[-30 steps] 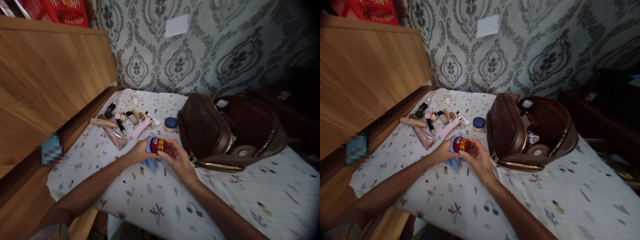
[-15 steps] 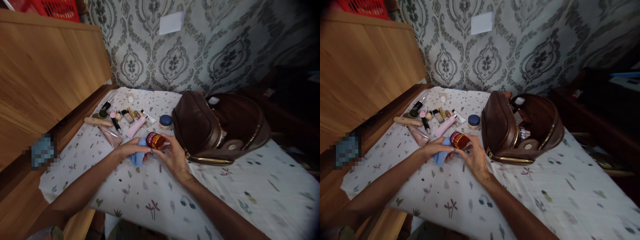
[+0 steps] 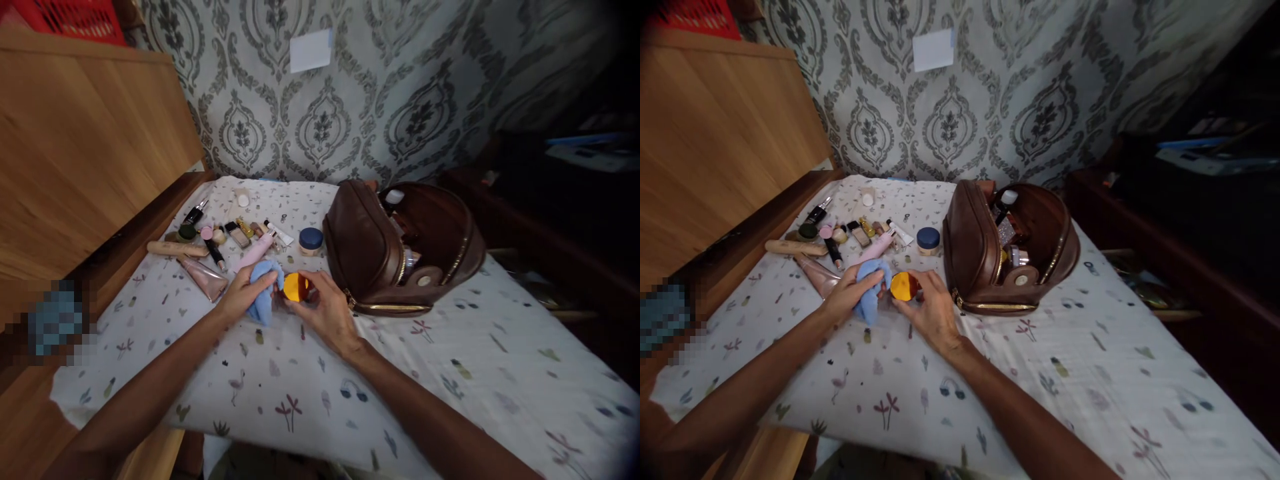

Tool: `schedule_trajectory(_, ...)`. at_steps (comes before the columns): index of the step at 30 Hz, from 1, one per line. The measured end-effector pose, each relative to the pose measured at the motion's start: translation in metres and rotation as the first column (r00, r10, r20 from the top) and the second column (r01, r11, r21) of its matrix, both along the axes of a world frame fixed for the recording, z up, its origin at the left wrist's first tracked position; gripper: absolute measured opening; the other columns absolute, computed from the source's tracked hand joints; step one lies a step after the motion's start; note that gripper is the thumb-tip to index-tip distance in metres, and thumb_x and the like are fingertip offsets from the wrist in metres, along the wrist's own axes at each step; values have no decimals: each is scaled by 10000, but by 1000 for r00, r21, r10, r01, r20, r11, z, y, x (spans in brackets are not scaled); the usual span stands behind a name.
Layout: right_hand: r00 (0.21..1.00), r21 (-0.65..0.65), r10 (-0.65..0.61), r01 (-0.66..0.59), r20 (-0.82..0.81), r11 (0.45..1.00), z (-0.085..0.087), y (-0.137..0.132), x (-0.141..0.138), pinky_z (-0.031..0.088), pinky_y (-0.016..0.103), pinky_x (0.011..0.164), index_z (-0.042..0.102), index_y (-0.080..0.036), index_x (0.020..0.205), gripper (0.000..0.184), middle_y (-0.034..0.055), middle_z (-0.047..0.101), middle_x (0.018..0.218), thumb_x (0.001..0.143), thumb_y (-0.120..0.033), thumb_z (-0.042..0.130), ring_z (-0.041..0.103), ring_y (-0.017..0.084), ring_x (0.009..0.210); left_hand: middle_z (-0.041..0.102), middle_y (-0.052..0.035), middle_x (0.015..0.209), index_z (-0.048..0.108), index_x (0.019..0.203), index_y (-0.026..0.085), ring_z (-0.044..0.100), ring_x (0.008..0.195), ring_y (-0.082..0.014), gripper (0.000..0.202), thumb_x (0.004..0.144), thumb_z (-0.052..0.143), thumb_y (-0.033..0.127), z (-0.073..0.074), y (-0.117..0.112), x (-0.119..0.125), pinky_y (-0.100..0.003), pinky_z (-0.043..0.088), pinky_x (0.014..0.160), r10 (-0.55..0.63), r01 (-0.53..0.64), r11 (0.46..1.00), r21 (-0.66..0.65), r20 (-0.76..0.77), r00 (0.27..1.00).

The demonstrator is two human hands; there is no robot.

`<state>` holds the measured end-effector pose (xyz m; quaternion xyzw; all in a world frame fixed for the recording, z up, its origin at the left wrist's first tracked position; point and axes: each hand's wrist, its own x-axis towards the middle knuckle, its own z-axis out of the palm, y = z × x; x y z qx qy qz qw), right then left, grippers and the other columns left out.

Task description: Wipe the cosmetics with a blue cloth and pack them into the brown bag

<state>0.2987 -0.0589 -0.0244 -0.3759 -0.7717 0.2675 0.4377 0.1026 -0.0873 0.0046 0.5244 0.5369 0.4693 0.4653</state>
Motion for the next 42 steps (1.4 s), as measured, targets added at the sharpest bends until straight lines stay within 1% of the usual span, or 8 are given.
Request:
schedule_trajectory(4, 997, -33, 69, -68, 26, 997, -3, -5, -4, 574, 388, 818, 632, -218, 1188, 431, 78, 668, 1028, 778, -280, 746, 663, 243, 929, 666, -67, 1036, 648, 1087, 176, 628, 990, -215, 356, 920, 601, 487, 3, -4, 6, -329, 502, 904, 2, 82, 952, 294, -275, 961)
schedule_trajectory(7, 997, -107, 60, -55, 48, 993, -8, -6, -5, 564, 388, 813, 565, -220, 1254, 521, 72, 688, 1048, 768, -301, 734, 673, 245, 937, 626, -109, 1194, 590, 1278, 199, 578, 1151, -268, 472, 899, 639, 475, -3, -5, 9, -396, 450, 1023, -26, 260, 897, 358, -542, 840)
schedule_trajectory(14, 994, -193, 101, -90, 46, 977, -13, -3, -6, 553, 346, 738, 422, -209, 1356, 696, 79, 697, 1067, 744, -302, 742, 688, 210, 836, 638, -81, 1069, 617, 1183, 208, 626, 1016, -247, 467, 929, 560, 595, -9, -3, 4, -345, 492, 881, 17, 334, 906, 260, -811, 585)
schedule_trajectory(24, 978, -151, 154, -133, 138, 980, -9, -7, -4, 563, 437, 909, 402, -208, 1446, 769, 126, 670, 1201, 762, -227, 754, 668, 269, 1085, 695, -106, 1011, 598, 1105, 184, 694, 894, -292, 568, 895, 511, 705, 13, -13, 16, -327, 473, 686, 24, 209, 976, 66, -980, 197)
schedule_trajectory(28, 952, -75, 192, -180, 237, 981, 9, -10, 16, 536, 493, 1002, 466, -212, 1442, 776, 146, 643, 1289, 733, -171, 779, 630, 300, 1189, 649, -96, 1133, 531, 1309, 227, 678, 993, -281, 540, 930, 547, 611, 19, -18, 17, -312, 489, 674, 42, 316, 945, 89, -987, 153)
schedule_trajectory(33, 934, 206, 254, -308, 252, 929, 66, -8, 66, 596, 383, 883, 671, -240, 1210, 283, 82, 728, 1093, 938, -225, 593, 705, 229, 1006, 627, -81, 1143, 531, 1310, 245, 683, 915, -270, 467, 955, 528, 548, 28, -17, 14, -331, 502, 677, -20, 348, 937, 34, -988, 150)
schedule_trajectory(38, 933, 481, -38, -149, 357, 864, 120, 26, 125, 570, 353, 821, 689, -202, 1088, 281, 85, 730, 1046, 932, -104, 477, 695, 215, 950, 641, -74, 1136, 533, 1262, 242, 679, 911, -296, 433, 954, 508, 546, 44, -11, 17, -372, 507, 721, -182, 362, 926, -110, -968, 172)
schedule_trajectory(42, 747, 518, -193, -229, 637, 824, 127, 70, 158, 494, 373, 832, 718, -194, 933, 296, 92, 716, 1010, 871, -55, 464, 630, 245, 972, 641, -78, 1183, 517, 1253, 243, 678, 970, -321, 428, 960, 485, 553, 49, -10, 19, -390, 499, 754, -247, 329, 930, -166, -944, 221)
